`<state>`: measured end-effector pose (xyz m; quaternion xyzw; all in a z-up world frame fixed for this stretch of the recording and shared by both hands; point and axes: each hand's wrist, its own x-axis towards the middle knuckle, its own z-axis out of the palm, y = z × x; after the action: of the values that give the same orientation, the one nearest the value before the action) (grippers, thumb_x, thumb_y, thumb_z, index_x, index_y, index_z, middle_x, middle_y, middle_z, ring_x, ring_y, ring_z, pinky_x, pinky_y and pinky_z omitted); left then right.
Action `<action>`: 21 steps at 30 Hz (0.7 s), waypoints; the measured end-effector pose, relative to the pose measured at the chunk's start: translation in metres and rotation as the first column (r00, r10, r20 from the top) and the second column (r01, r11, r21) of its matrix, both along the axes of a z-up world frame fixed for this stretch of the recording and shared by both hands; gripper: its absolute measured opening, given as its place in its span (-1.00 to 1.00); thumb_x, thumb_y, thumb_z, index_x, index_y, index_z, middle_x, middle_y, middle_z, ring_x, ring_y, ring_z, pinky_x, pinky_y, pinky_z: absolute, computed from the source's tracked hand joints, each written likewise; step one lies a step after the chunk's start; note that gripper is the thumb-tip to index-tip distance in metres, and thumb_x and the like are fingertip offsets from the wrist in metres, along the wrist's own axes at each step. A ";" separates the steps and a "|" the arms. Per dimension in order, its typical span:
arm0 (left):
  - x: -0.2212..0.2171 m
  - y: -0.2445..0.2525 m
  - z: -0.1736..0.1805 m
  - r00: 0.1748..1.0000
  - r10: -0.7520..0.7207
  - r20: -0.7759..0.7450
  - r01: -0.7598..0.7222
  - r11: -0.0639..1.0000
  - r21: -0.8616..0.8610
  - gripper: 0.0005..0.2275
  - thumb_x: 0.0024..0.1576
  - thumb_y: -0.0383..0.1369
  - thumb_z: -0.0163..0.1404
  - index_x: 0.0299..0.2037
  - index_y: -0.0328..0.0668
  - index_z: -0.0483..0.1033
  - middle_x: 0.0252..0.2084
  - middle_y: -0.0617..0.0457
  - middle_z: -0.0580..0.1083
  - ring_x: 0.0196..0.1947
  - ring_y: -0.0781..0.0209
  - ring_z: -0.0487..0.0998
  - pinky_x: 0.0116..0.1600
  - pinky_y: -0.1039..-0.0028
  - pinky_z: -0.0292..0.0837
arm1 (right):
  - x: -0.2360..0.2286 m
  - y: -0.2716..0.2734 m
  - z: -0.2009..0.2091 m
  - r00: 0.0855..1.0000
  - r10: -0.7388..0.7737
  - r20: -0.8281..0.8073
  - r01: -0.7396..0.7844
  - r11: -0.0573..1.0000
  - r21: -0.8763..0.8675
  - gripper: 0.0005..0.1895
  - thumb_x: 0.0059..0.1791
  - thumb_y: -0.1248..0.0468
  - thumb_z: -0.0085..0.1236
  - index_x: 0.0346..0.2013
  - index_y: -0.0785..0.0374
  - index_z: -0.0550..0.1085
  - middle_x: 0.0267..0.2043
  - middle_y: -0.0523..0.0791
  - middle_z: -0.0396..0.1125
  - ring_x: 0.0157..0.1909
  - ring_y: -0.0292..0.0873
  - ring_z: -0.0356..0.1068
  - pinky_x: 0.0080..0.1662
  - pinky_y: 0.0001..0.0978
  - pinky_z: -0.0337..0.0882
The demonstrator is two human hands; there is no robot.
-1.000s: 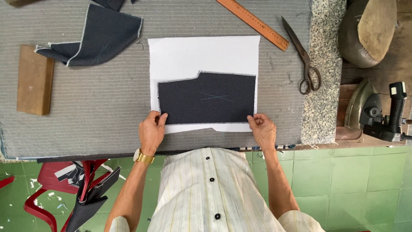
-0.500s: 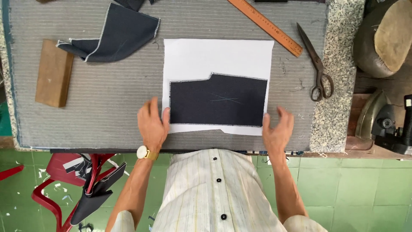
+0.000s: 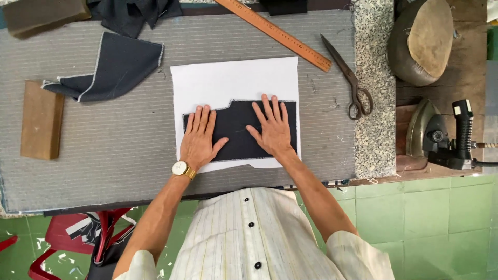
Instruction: The person measures and marks a dark fabric strip with a ruler and pen, then cuts it with shears. They stack the cut pieces and place them on a nearby chair. Next, they unfold a white fabric piece, iron it, and then iron a dark fabric piece placed on top of the white one.
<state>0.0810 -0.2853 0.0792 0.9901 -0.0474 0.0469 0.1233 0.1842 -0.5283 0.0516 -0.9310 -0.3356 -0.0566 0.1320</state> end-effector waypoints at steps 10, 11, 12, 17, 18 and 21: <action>0.004 -0.002 0.013 0.994 -0.021 -0.110 0.023 1.000 0.011 -0.24 0.31 0.15 -0.35 0.50 -0.40 0.00 0.55 -0.28 -0.05 0.55 -0.22 -0.13 0.57 0.01 -0.27 | 0.065 -0.196 0.131 0.715 -0.693 0.092 0.685 0.668 -0.291 -0.60 -0.13 0.22 0.51 -0.06 0.27 0.60 0.15 0.06 0.31 0.10 0.08 0.30 0.07 0.00 0.40; 0.004 -0.003 0.014 0.993 -0.028 -0.115 0.029 1.000 0.009 -0.24 0.31 0.15 -0.35 0.50 -0.40 0.00 0.55 -0.28 -0.05 0.55 -0.22 -0.13 0.57 0.01 -0.27 | 0.067 -0.242 0.121 0.711 -0.698 0.090 0.688 0.663 -0.296 -0.60 -0.13 0.22 0.51 -0.06 0.27 0.60 0.15 0.06 0.31 0.10 0.08 0.30 0.07 0.00 0.40; 0.005 -0.004 0.015 0.995 -0.031 -0.096 0.032 0.999 0.014 -0.25 0.31 0.14 -0.34 0.49 -0.42 0.03 0.55 -0.29 -0.04 0.55 -0.22 -0.11 0.57 0.00 -0.24 | 0.069 -0.288 0.111 0.745 -0.647 0.165 0.667 0.715 -0.208 -0.54 0.00 0.25 0.43 0.13 0.38 0.52 0.28 0.18 0.18 0.25 0.23 0.15 0.14 0.21 0.23; 0.008 -0.009 0.017 0.998 -0.037 -0.045 0.039 0.998 0.057 -0.25 0.32 0.14 -0.30 0.49 -0.44 0.06 0.55 -0.29 -0.04 0.55 -0.23 -0.08 0.57 -0.02 -0.17 | 0.096 -0.374 0.139 0.576 -0.802 -0.155 0.743 0.593 -0.310 -0.32 0.18 0.34 0.16 0.48 0.51 0.06 0.51 0.34 -0.22 0.52 0.32 -0.27 0.40 0.34 -0.20; 0.009 -0.009 0.017 0.998 -0.038 -0.049 0.041 0.996 0.075 -0.24 0.31 0.15 -0.32 0.48 -0.45 0.09 0.54 -0.31 -0.02 0.55 -0.24 -0.07 0.57 -0.01 -0.17 | 0.100 -0.394 0.131 0.650 -0.750 -0.123 0.697 0.653 -0.297 -0.31 0.17 0.29 0.20 0.46 0.56 0.11 0.46 0.39 -0.07 0.48 0.36 -0.13 0.36 0.33 -0.17; 0.008 -0.011 0.015 0.997 -0.014 -0.073 0.020 0.996 0.084 -0.23 0.30 0.16 -0.36 0.47 -0.45 0.11 0.54 -0.32 0.01 0.55 -0.24 -0.07 0.57 0.00 -0.20 | 0.118 -0.442 0.111 0.755 -0.650 -0.090 0.610 0.746 -0.266 -0.29 0.13 0.26 0.27 0.44 0.57 0.19 0.31 0.45 0.17 0.30 0.47 0.08 0.19 0.34 0.01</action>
<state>0.0892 -0.2959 0.0939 0.9951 -0.0534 0.0078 0.0831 0.3024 -0.9699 0.1626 -0.9992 0.0085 0.0225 0.0305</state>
